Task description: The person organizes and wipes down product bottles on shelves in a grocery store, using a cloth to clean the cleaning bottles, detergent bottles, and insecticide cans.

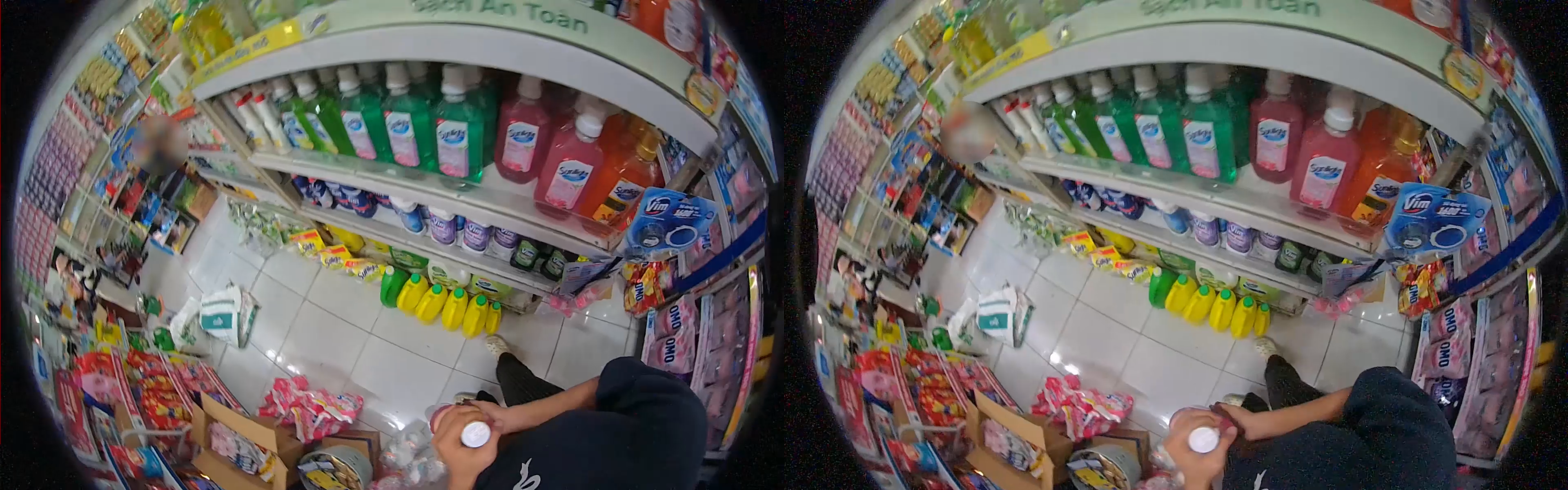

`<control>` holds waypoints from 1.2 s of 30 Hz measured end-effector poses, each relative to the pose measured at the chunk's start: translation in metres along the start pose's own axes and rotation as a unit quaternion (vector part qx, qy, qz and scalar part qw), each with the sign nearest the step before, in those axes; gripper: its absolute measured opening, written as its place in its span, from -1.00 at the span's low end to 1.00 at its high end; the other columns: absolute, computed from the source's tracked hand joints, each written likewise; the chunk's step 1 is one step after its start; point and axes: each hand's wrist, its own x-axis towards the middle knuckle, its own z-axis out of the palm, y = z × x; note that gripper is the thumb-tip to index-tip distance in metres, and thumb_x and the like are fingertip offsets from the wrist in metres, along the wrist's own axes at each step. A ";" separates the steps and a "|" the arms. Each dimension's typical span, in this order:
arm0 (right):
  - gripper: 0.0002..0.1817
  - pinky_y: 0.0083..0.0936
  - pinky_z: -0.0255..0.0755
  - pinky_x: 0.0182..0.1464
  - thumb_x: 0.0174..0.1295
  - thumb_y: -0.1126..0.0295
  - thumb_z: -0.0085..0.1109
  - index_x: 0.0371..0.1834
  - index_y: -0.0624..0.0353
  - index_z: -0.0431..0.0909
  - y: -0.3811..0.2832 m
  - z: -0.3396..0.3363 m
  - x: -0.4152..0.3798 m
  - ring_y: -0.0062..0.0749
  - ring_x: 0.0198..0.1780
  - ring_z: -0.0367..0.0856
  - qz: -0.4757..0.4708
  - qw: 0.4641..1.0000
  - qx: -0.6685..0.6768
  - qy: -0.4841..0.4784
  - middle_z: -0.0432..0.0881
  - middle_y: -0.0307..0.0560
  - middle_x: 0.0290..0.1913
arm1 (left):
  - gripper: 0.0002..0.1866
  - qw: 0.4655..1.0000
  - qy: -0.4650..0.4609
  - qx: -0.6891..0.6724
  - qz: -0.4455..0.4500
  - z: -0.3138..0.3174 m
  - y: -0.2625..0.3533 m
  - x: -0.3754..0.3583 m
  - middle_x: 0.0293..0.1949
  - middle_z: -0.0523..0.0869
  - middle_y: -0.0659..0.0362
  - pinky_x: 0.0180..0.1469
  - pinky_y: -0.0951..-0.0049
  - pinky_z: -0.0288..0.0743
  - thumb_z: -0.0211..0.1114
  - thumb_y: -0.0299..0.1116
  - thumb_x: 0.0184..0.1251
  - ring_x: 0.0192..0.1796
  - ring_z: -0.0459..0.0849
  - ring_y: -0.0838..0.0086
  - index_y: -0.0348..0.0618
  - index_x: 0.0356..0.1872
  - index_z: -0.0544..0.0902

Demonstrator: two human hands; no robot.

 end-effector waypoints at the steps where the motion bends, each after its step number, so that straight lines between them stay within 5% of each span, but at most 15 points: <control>1: -0.61 -0.42 0.38 -0.06 0.19 0.07 -0.18 -0.17 0.16 0.42 -0.042 0.032 -0.017 -0.35 -0.16 0.49 0.049 0.996 0.063 0.037 0.53 -0.13 -0.22 | -0.80 1.000 -0.003 0.014 0.026 0.006 0.001 0.006 -0.59 0.59 0.13 -0.25 0.42 0.40 0.39 -0.50 -0.42 -0.43 0.57 0.35 -0.22 -0.64 0.55; 4: -0.61 -0.44 0.39 -0.08 0.20 0.04 -0.21 -0.22 0.12 0.44 -0.141 0.104 -0.065 -0.29 -0.18 0.51 0.125 0.963 0.206 0.117 0.54 -0.11 -0.26 | -0.82 0.997 0.029 -0.008 0.071 0.011 0.013 0.034 -0.64 0.57 0.10 -0.25 0.36 0.40 0.32 -0.55 -0.44 -0.47 0.56 0.34 -0.26 -0.66 0.53; 6: -0.64 -0.42 0.40 -0.12 0.23 0.07 -0.23 -0.19 0.08 0.45 -0.132 0.070 -0.057 -0.35 -0.20 0.51 0.046 0.953 0.283 -0.103 0.54 -0.17 -0.23 | -0.80 0.988 0.053 -0.095 0.109 0.012 0.022 0.065 -0.63 0.54 0.06 -0.30 0.33 0.41 0.29 -0.57 -0.49 -0.47 0.53 0.31 -0.32 -0.67 0.48; 8: -0.62 -0.45 0.23 0.09 0.24 0.17 -0.20 0.04 0.12 0.31 -0.162 0.062 -0.068 -0.44 0.03 0.39 -0.011 0.982 0.183 0.053 0.46 -0.16 -0.02 | -0.74 0.969 0.064 -0.172 0.166 0.019 0.033 0.098 -0.60 0.50 0.05 -0.33 0.29 0.40 0.22 -0.60 -0.50 -0.48 0.49 0.26 -0.32 -0.58 0.44; 12: -0.58 -0.33 0.21 0.12 0.24 0.10 -0.22 0.06 0.09 0.32 -0.154 -0.024 -0.070 -0.34 0.07 0.35 -0.038 0.952 0.300 -0.037 0.40 -0.14 0.06 | -0.76 0.903 0.139 -0.340 0.224 0.042 0.057 0.170 -0.60 0.42 -0.01 -0.37 0.31 0.36 0.07 -0.43 -0.34 -0.54 0.43 0.30 -0.30 -0.52 0.34; 13: -0.58 -0.31 0.22 0.12 0.24 0.09 -0.24 0.04 0.09 0.33 -0.163 -0.027 -0.092 -0.28 0.05 0.38 -0.049 0.930 0.363 0.022 0.42 -0.12 0.05 | -0.77 0.890 0.172 -0.371 0.202 0.052 0.068 0.182 -0.57 0.42 -0.01 -0.35 0.30 0.36 0.06 -0.42 -0.31 -0.50 0.43 0.29 -0.28 -0.52 0.35; 15: -0.67 -0.05 0.24 0.04 0.18 0.26 -0.25 -0.18 0.28 0.37 -0.149 -0.058 -0.094 -0.08 -0.10 0.43 -0.074 0.905 0.417 -0.040 0.46 0.15 -0.16 | -0.77 0.853 0.180 -0.437 0.221 0.075 0.081 0.205 -0.54 0.43 -0.02 -0.30 0.32 0.37 0.05 -0.42 -0.29 -0.46 0.45 0.28 -0.27 -0.49 0.36; 17: -0.71 -0.08 0.33 -0.14 0.16 0.27 -0.21 -0.37 0.30 0.40 -0.166 -0.061 -0.121 -0.07 -0.27 0.47 -0.205 0.874 0.434 -0.073 0.48 0.15 -0.39 | -0.78 0.833 0.181 -0.462 0.245 0.098 0.085 0.227 -0.51 0.45 -0.01 -0.24 0.34 0.36 0.04 -0.42 -0.23 -0.41 0.45 0.29 -0.30 -0.46 0.39; 18: -0.65 -0.18 0.35 -0.19 0.13 0.13 -0.13 -0.29 0.22 0.39 -0.159 -0.082 -0.109 -0.09 -0.31 0.47 -0.155 0.792 0.581 -0.100 0.50 0.10 -0.34 | -0.78 0.830 0.179 -0.461 0.258 0.111 0.083 0.237 -0.49 0.46 0.00 -0.22 0.36 0.35 0.03 -0.43 -0.19 -0.38 0.45 0.30 -0.32 -0.45 0.41; 19: -0.69 -0.26 0.34 -0.22 0.13 0.16 -0.11 -0.26 0.20 0.39 -0.174 -0.074 -0.126 -0.13 -0.33 0.46 -0.225 0.841 0.485 -0.081 0.51 0.05 -0.41 | -0.78 0.827 0.178 -0.460 0.268 0.125 0.083 0.245 -0.48 0.48 0.02 -0.19 0.38 0.33 0.03 -0.43 -0.14 -0.35 0.45 0.32 -0.35 -0.43 0.43; 20: -0.70 -0.24 0.34 -0.21 0.13 0.18 -0.10 -0.22 0.18 0.39 -0.167 -0.094 -0.111 -0.12 -0.32 0.46 -0.238 0.801 0.547 -0.049 0.52 0.00 -0.44 | -0.82 0.829 0.213 -0.442 0.268 0.140 0.086 0.253 -0.49 0.51 0.01 -0.22 0.38 0.35 0.03 -0.43 -0.13 -0.36 0.48 0.32 -0.38 -0.52 0.46; 21: -0.71 -0.24 0.35 -0.22 0.14 0.18 -0.08 -0.22 0.15 0.41 -0.177 -0.089 -0.128 -0.17 -0.33 0.47 -0.271 0.849 0.454 -0.013 0.52 -0.07 -0.42 | -0.85 0.839 0.218 -0.426 0.259 0.153 0.085 0.261 -0.52 0.50 0.02 -0.25 0.39 0.37 0.04 -0.45 -0.13 -0.39 0.48 0.32 -0.37 -0.57 0.46; 24: -0.70 -0.22 0.37 -0.26 0.14 0.15 -0.06 -0.23 0.15 0.43 -0.194 -0.091 -0.153 -0.14 -0.35 0.49 -0.311 0.817 0.485 0.000 0.53 -0.08 -0.40 | -0.89 0.872 0.176 -0.399 0.222 0.173 0.069 0.278 -0.53 0.51 0.02 -0.31 0.42 0.40 0.10 -0.50 -0.18 -0.43 0.49 0.33 -0.34 -0.57 0.44; 30: -0.65 -0.30 0.41 -0.27 0.20 0.09 -0.13 -0.19 0.14 0.45 -0.203 -0.099 -0.154 -0.27 -0.33 0.50 -0.296 0.879 0.372 0.030 0.54 -0.10 -0.35 | -0.88 0.948 0.086 -0.292 0.091 0.195 0.097 0.298 -0.59 0.52 0.08 -0.52 0.53 0.35 0.22 -0.53 -0.28 -0.56 0.48 0.42 -0.36 -0.67 0.47; 36: -0.68 -0.24 0.41 -0.29 0.19 0.12 -0.12 -0.21 0.14 0.41 -0.208 -0.093 -0.158 -0.16 -0.37 0.51 -0.314 0.866 0.386 -0.053 0.54 -0.07 -0.34 | -0.91 0.914 0.154 -0.358 0.113 0.181 0.081 0.292 -0.63 0.49 0.09 -0.47 0.49 0.37 0.20 -0.56 -0.24 -0.57 0.46 0.40 -0.34 -0.65 0.46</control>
